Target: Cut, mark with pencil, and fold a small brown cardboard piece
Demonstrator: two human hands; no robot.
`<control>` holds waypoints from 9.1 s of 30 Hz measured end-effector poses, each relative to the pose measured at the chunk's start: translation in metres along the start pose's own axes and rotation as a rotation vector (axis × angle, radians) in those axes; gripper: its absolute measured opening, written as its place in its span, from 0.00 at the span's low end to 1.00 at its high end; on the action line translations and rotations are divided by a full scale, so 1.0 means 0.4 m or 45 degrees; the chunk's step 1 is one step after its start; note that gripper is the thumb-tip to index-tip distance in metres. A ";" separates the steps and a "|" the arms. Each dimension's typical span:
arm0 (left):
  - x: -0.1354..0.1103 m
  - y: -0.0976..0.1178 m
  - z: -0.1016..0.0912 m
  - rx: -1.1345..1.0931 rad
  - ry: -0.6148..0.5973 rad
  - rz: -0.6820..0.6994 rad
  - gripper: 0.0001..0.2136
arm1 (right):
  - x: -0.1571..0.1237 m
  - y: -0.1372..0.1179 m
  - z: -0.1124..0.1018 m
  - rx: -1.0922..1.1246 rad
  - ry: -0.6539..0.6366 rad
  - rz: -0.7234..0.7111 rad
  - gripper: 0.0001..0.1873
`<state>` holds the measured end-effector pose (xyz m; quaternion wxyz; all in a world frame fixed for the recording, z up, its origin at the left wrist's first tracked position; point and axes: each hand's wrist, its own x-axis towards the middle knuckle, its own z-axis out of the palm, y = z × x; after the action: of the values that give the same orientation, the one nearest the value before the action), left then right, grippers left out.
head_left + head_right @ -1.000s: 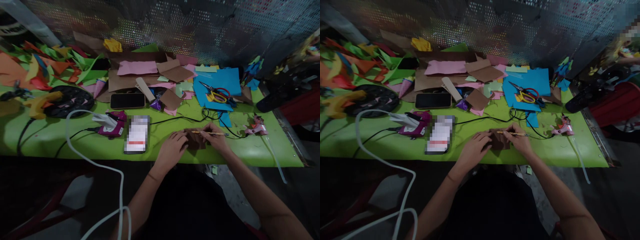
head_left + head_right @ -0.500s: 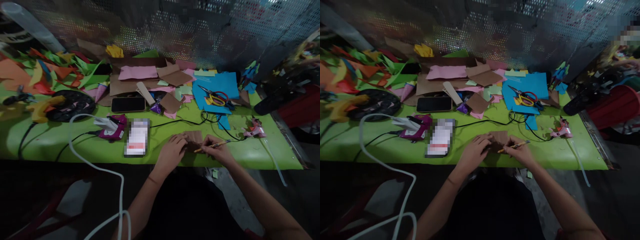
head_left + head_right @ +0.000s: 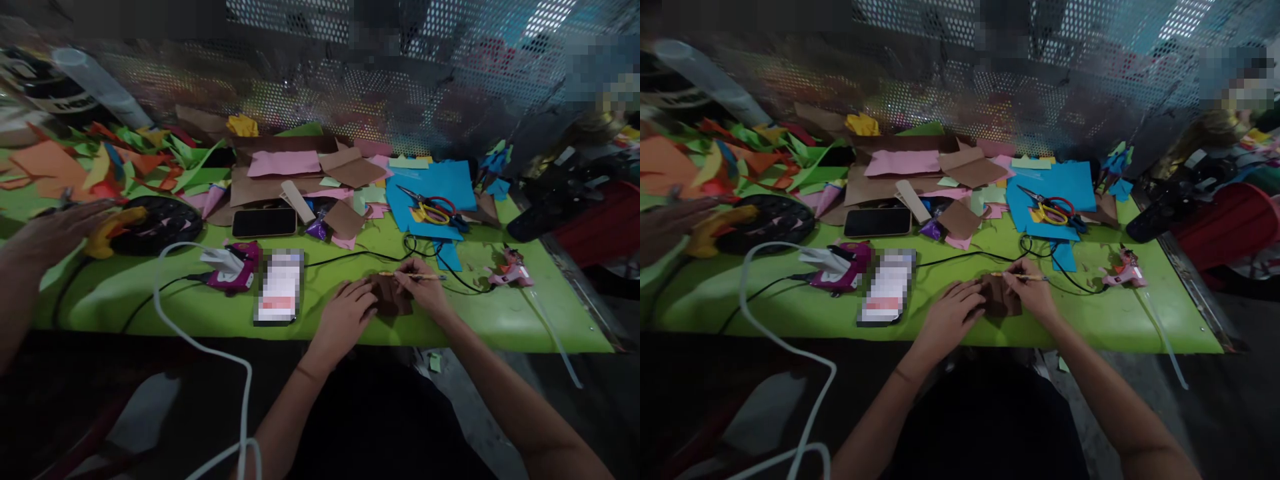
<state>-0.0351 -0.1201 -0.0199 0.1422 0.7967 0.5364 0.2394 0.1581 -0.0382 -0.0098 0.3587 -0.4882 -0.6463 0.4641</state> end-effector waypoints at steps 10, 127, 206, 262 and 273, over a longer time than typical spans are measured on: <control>0.003 -0.002 -0.001 -0.018 -0.012 -0.030 0.09 | -0.032 -0.014 -0.016 -0.035 -0.079 0.046 0.15; -0.041 0.080 0.045 0.172 -0.028 0.042 0.19 | -0.064 0.029 -0.051 -0.185 0.302 0.008 0.11; -0.065 0.112 0.072 0.321 0.093 0.004 0.24 | -0.124 -0.013 -0.044 -0.072 0.296 -0.080 0.10; -0.114 0.127 0.111 0.234 0.222 0.064 0.25 | -0.155 -0.010 0.002 -0.101 -0.118 0.011 0.07; -0.112 0.126 0.104 0.233 0.183 0.041 0.23 | -0.165 0.021 -0.058 -0.271 0.246 -0.011 0.09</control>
<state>0.0129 -0.1794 -0.0412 0.0260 0.7957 0.5519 0.2482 0.1994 -0.0952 -0.0113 0.3675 -0.5629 -0.6564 0.3422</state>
